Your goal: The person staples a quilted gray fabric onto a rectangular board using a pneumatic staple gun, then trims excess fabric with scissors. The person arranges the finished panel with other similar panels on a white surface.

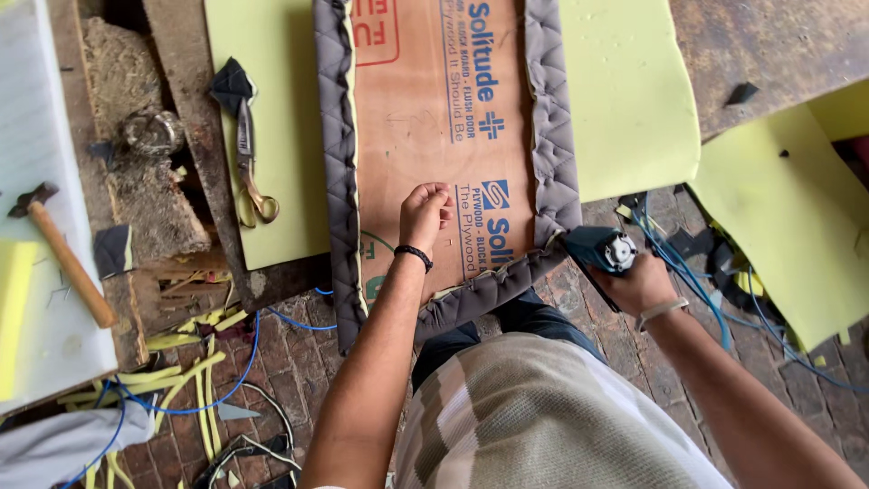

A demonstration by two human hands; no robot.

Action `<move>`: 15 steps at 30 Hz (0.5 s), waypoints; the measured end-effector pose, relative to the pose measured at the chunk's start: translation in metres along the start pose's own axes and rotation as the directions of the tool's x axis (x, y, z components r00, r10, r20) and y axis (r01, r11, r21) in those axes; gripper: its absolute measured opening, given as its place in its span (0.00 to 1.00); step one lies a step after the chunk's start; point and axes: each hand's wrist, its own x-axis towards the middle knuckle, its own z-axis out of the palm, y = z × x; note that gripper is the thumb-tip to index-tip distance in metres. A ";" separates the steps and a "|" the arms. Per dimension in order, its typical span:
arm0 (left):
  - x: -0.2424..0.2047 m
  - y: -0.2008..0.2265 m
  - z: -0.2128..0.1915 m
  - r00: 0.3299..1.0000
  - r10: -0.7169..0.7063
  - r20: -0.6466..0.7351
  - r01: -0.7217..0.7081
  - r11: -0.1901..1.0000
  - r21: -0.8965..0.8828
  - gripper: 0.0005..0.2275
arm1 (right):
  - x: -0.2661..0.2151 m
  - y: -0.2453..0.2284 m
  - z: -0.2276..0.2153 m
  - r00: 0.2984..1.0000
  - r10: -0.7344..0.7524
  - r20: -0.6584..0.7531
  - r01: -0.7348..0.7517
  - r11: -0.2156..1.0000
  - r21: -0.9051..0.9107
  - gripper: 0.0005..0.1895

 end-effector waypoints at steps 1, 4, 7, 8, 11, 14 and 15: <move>0.000 -0.002 0.003 1.000 -0.007 0.019 0.007 1.000 -0.002 0.06 | -0.001 0.000 0.004 1.000 0.000 -0.021 0.000 1.000 -0.006 0.27; 0.004 -0.003 0.003 0.998 -0.005 0.055 0.005 1.000 -0.002 0.05 | -0.006 -0.009 -0.002 1.000 -0.003 -0.007 0.004 0.997 0.082 0.26; 0.007 -0.008 0.000 0.997 0.019 0.073 -0.019 1.000 -0.004 0.05 | -0.029 -0.013 -0.022 0.995 0.074 0.067 -0.094 0.916 0.390 0.23; 0.007 -0.010 -0.005 0.997 0.024 0.067 -0.023 1.000 -0.009 0.05 | -0.034 -0.018 -0.028 0.990 0.094 0.105 -0.135 0.850 0.509 0.22; -0.007 -0.012 -0.002 0.995 0.064 0.071 -0.066 0.998 0.023 0.05 | -0.039 -0.037 -0.049 0.982 0.105 0.159 -0.190 0.611 0.769 0.14; -0.033 0.000 0.034 0.965 0.058 0.254 -0.067 0.998 0.023 0.06 | -0.023 -0.064 -0.065 0.970 0.004 0.245 -0.235 0.285 0.929 0.15; -0.049 0.005 0.053 0.937 0.130 0.324 -0.167 0.982 0.090 0.08 | -0.017 -0.074 -0.067 0.966 -0.036 0.256 -0.244 0.200 0.949 0.16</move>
